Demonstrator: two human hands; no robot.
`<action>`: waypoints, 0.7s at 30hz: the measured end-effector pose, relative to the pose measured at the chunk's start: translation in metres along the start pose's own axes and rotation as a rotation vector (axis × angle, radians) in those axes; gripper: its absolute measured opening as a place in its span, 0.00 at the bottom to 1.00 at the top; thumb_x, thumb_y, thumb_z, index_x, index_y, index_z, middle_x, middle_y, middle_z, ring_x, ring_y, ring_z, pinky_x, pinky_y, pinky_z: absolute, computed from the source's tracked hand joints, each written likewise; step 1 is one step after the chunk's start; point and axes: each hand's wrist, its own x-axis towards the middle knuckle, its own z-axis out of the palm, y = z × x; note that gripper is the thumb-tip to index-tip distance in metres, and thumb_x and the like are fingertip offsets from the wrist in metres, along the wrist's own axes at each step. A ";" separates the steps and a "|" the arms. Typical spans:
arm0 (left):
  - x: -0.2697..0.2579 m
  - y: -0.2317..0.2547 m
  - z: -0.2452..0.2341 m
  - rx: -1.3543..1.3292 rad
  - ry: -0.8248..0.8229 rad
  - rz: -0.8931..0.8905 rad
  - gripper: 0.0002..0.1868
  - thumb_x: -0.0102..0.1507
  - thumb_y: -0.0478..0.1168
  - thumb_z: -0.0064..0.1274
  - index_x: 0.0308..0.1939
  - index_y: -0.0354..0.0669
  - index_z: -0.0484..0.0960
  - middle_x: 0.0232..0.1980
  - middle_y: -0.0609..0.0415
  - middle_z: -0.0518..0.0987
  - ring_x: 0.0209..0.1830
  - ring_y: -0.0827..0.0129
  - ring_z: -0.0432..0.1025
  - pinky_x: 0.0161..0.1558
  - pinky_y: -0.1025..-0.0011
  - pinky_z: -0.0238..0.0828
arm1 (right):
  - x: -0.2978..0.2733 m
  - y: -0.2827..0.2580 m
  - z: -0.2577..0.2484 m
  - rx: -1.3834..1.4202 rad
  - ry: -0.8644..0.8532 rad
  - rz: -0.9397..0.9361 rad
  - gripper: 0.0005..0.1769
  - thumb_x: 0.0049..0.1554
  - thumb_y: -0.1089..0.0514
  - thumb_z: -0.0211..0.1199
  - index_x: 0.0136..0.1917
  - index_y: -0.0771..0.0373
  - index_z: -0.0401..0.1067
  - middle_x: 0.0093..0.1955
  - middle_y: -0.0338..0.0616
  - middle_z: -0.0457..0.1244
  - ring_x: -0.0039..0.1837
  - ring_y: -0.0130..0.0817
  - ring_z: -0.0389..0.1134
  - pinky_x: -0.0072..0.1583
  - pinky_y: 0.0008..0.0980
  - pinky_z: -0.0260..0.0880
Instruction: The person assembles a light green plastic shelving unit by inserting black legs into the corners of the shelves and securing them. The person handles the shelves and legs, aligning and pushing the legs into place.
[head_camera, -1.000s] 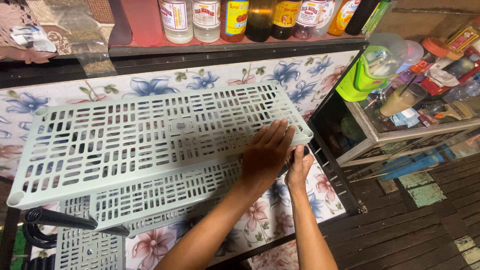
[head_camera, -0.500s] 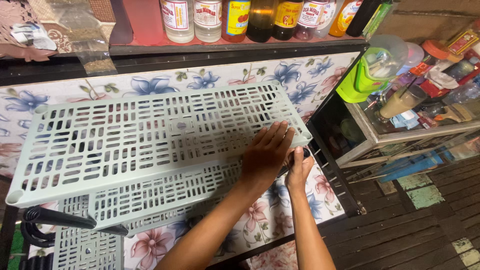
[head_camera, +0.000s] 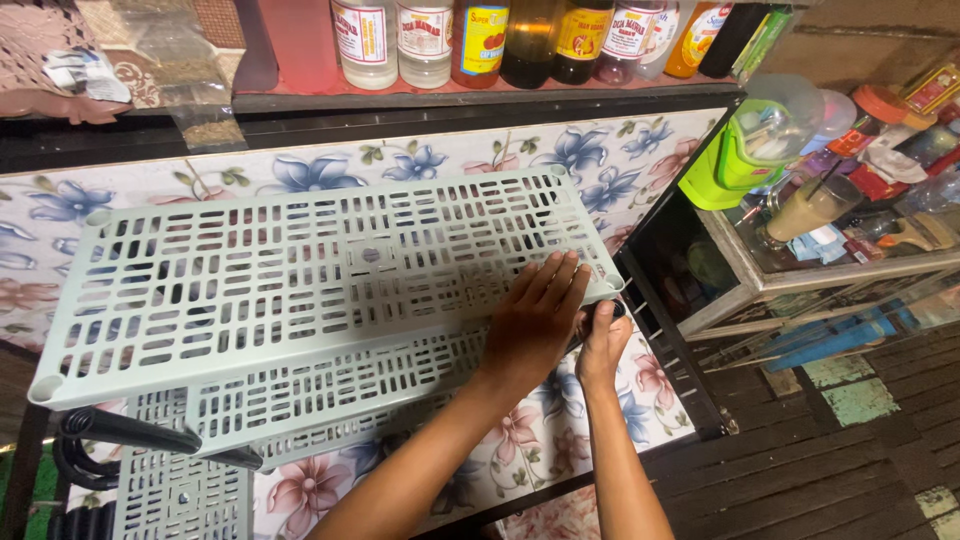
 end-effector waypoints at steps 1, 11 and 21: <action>0.000 0.000 -0.003 0.004 -0.006 0.007 0.33 0.61 0.42 0.58 0.69 0.33 0.70 0.73 0.39 0.70 0.75 0.51 0.63 0.75 0.54 0.56 | 0.000 0.001 -0.002 -0.032 0.000 -0.014 0.32 0.65 0.32 0.55 0.37 0.61 0.64 0.30 0.32 0.55 0.32 0.20 0.53 0.36 0.24 0.49; -0.031 -0.037 -0.098 0.095 -0.228 -0.161 0.42 0.55 0.45 0.62 0.73 0.51 0.66 0.75 0.42 0.64 0.77 0.47 0.54 0.71 0.42 0.44 | 0.007 -0.037 -0.009 -0.350 -0.104 -0.188 0.24 0.70 0.44 0.55 0.60 0.69 0.64 0.54 0.47 0.61 0.57 0.35 0.61 0.61 0.36 0.62; -0.096 -0.101 -0.246 0.417 -0.472 -0.487 0.49 0.56 0.48 0.62 0.79 0.60 0.56 0.82 0.47 0.54 0.80 0.54 0.46 0.73 0.41 0.33 | -0.009 -0.125 0.035 -1.018 -0.194 -0.574 0.25 0.66 0.54 0.55 0.75 0.61 0.66 0.82 0.51 0.54 0.87 0.56 0.45 0.81 0.60 0.36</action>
